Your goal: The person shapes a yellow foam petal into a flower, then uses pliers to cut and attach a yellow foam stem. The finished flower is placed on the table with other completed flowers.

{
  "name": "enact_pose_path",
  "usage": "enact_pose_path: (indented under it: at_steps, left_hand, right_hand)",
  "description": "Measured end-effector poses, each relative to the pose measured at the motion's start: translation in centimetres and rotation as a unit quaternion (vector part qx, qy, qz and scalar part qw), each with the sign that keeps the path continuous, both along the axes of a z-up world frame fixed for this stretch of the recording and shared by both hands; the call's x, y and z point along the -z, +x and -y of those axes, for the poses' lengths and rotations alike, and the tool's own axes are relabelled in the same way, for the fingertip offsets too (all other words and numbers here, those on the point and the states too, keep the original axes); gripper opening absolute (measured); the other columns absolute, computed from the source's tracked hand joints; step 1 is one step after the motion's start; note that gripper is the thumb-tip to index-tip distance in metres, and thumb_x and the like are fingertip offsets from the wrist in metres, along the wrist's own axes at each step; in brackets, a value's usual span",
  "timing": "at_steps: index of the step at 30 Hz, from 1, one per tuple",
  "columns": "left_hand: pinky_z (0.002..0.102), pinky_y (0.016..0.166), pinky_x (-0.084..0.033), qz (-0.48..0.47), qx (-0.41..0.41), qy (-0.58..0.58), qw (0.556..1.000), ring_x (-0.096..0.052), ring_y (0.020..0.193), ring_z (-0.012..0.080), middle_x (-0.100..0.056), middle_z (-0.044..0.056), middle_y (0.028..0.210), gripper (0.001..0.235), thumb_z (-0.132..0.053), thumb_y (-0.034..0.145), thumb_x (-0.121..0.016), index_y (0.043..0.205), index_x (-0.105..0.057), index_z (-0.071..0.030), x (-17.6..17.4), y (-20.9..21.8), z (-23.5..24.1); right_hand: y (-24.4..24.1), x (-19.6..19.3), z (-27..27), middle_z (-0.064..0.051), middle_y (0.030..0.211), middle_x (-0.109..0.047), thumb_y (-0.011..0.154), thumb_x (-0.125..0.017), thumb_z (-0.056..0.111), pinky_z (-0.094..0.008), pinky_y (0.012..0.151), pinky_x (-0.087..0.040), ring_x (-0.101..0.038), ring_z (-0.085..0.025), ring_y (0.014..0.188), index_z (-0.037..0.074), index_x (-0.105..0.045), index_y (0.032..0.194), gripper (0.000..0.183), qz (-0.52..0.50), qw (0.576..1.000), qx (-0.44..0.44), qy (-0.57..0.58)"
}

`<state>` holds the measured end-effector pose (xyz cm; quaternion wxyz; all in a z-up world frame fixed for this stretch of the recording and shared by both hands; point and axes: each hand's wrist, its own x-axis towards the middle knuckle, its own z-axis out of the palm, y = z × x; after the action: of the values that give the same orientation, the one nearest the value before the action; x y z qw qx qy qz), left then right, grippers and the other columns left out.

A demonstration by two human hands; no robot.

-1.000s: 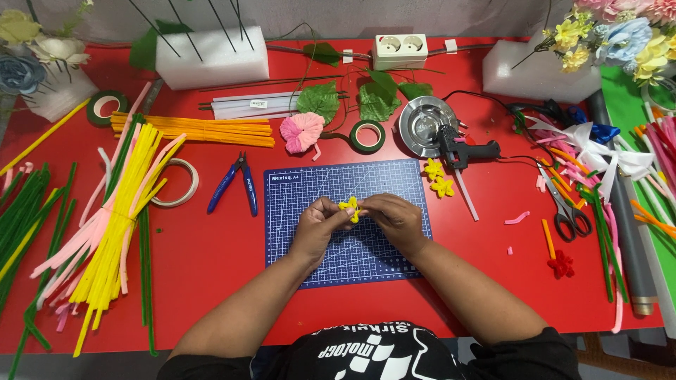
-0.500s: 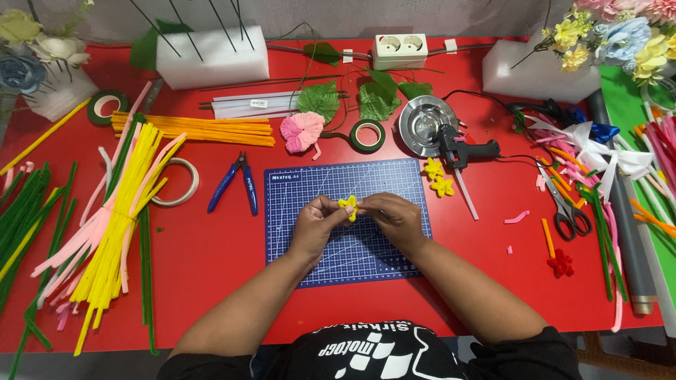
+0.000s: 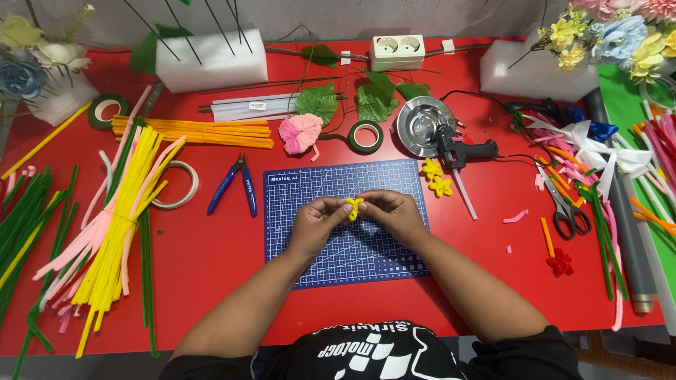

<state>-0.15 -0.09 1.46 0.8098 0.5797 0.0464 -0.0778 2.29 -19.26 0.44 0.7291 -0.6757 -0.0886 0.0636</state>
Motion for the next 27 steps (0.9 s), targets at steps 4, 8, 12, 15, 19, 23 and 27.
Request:
enact_pose_path:
  at_steps: [4,8,12,15,19,23,27]
  left_hand:
    - [0.03,0.081,-0.064,0.014,0.012,-0.008,1.0,-0.076,0.092,0.0212,-0.074,0.021,0.107,0.033,-0.013,0.092,-0.077,0.12,-0.069,0.002,-1.4,-0.5,0.2]
    - [0.025,0.073,-0.062,0.045,-0.008,0.066,0.997,-0.074,0.086,0.0162,-0.075,0.019,0.109,0.031,-0.013,0.094,-0.074,0.122,-0.069,-0.002,-1.0,-0.3,0.1]
    - [0.021,0.067,-0.06,0.057,-0.031,0.12,0.991,-0.072,0.079,0.0129,-0.077,0.016,0.104,0.023,-0.013,0.096,-0.073,0.116,-0.072,-0.004,-0.1,0.1,0.1]
    - [0.022,0.065,-0.06,0.065,-0.039,0.138,0.987,-0.071,0.077,0.0125,-0.078,0.015,0.102,0.021,-0.013,0.095,-0.074,0.114,-0.073,-0.005,-0.4,0.1,0.3]
    - [0.024,0.061,-0.057,0.091,-0.047,0.171,0.98,-0.069,0.073,0.0126,-0.078,0.015,0.099,0.017,-0.014,0.095,-0.074,0.111,-0.074,-0.007,-0.9,0.1,0.0]
    - [0.024,0.055,-0.054,0.165,-0.081,0.251,0.951,-0.067,0.065,0.0135,-0.078,0.011,0.09,0.012,-0.017,0.092,-0.079,0.102,-0.077,-0.01,-2.0,0.5,-1.4]
    - [0.024,0.051,-0.051,0.208,-0.144,0.377,0.891,-0.067,0.062,0.016,-0.077,0.008,0.085,0.01,-0.016,0.088,-0.084,0.098,-0.081,-0.014,-5.9,0.7,-5.4]
  right_hand:
    - [0.4,-3.1,1.0,-0.018,0.092,-0.078,0.089,-0.08,0.002,-0.034,0.076,-0.063,-0.073,-0.019,0.086,-0.004,-0.076,0.112,0.025,0.022,0.999,0.024,-0.037]
    - [2.3,-5.8,5.9,-0.013,0.092,-0.075,0.092,-0.076,0.003,-0.031,0.071,-0.06,-0.07,-0.019,0.081,0.003,-0.074,0.118,0.026,0.027,0.985,0.097,-0.138]
    - [4.0,-6.6,11.8,-0.012,0.096,-0.076,0.096,-0.074,0.007,-0.033,0.074,-0.059,-0.073,-0.019,0.085,0.01,-0.076,0.118,0.022,0.04,0.946,0.167,-0.275]
    - [4.3,-5.7,14.2,-0.014,0.096,-0.077,0.095,-0.076,0.011,-0.038,0.078,-0.058,-0.075,-0.027,0.09,0.008,-0.077,0.116,0.021,0.019,0.917,0.159,-0.365]
    - [4.7,-5.7,13.8,-0.016,0.089,-0.078,0.094,-0.075,0.009,-0.037,0.071,-0.057,-0.074,-0.029,0.081,0.004,-0.079,0.115,0.022,0.003,0.896,0.144,-0.419]
    - [5.4,-3.7,13.6,-0.003,0.072,-0.069,0.096,-0.081,0.018,-0.028,0.056,-0.048,-0.058,-0.017,0.06,0.016,-0.082,0.108,0.012,0.14,0.873,0.232,-0.405]
    - [5.4,-3.1,11.7,-0.001,0.076,-0.069,0.095,-0.088,0.014,-0.026,0.058,-0.047,-0.055,-0.015,0.06,0.018,-0.085,0.103,0.01,0.336,0.842,0.275,-0.319]
